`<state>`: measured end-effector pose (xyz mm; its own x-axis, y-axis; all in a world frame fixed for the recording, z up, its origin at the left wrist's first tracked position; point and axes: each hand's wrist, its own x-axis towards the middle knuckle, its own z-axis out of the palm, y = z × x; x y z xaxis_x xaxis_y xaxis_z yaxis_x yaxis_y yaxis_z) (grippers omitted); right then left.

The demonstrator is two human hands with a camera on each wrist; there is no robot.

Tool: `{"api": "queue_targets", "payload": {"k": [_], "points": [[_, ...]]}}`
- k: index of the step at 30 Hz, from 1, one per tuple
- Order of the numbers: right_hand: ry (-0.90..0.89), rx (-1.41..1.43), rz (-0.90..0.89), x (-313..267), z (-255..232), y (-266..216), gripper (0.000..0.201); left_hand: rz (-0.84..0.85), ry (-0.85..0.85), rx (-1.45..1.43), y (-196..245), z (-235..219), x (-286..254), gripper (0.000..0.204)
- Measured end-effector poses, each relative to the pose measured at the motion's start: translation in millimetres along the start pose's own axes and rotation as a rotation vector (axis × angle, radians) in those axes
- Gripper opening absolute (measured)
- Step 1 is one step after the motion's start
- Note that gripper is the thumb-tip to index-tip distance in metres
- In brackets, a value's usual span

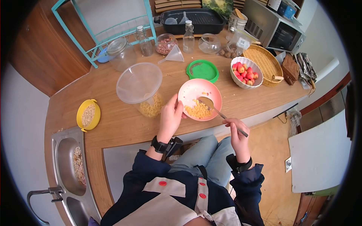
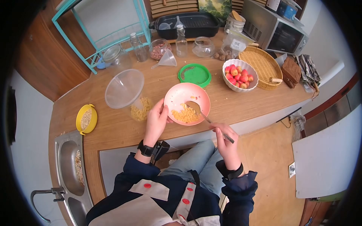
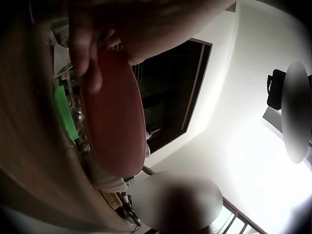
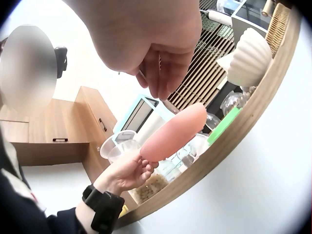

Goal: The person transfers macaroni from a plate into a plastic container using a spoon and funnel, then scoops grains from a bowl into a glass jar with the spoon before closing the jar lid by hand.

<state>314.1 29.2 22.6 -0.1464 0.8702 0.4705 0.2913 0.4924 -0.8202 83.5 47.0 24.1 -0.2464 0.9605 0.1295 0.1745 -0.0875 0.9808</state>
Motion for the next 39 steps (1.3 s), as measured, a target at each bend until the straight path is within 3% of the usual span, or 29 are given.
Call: {"api": "queue_targets", "payload": {"k": [3,7,9,10,12,18,22,32,39], "points": [[0.034,0.160,0.083,-5,8,11,0.018,0.000,-0.011,0.001,-3,0,0,0.029],[-0.041,0.193,0.061,-6,10,3,0.013,0.014,-0.001,-0.007,-6,0,-1,0.029],[-0.188,-0.012,-0.263,0,7,-5,0.011,0.016,-0.006,-0.001,-7,-1,0,0.029],[-0.186,-0.014,-0.262,2,3,-10,0.011,0.020,-0.009,0.006,-9,0,1,0.028],[-0.302,-0.119,-0.432,8,-4,-20,0.016,0.022,0.014,0.010,-15,1,2,0.028],[-0.222,-0.394,-0.467,24,-25,-31,0.020,0.034,0.023,0.023,-13,2,1,0.027],[-0.310,-0.517,-0.516,31,-22,-41,0.014,0.056,0.015,0.065,-16,1,2,0.029],[-0.293,-0.275,-0.351,23,-8,-51,0.008,0.063,0.074,0.163,-16,4,-2,0.028],[-0.321,-0.338,-0.595,19,1,-67,0.015,0.049,0.030,0.121,-13,5,-4,0.025]]}}
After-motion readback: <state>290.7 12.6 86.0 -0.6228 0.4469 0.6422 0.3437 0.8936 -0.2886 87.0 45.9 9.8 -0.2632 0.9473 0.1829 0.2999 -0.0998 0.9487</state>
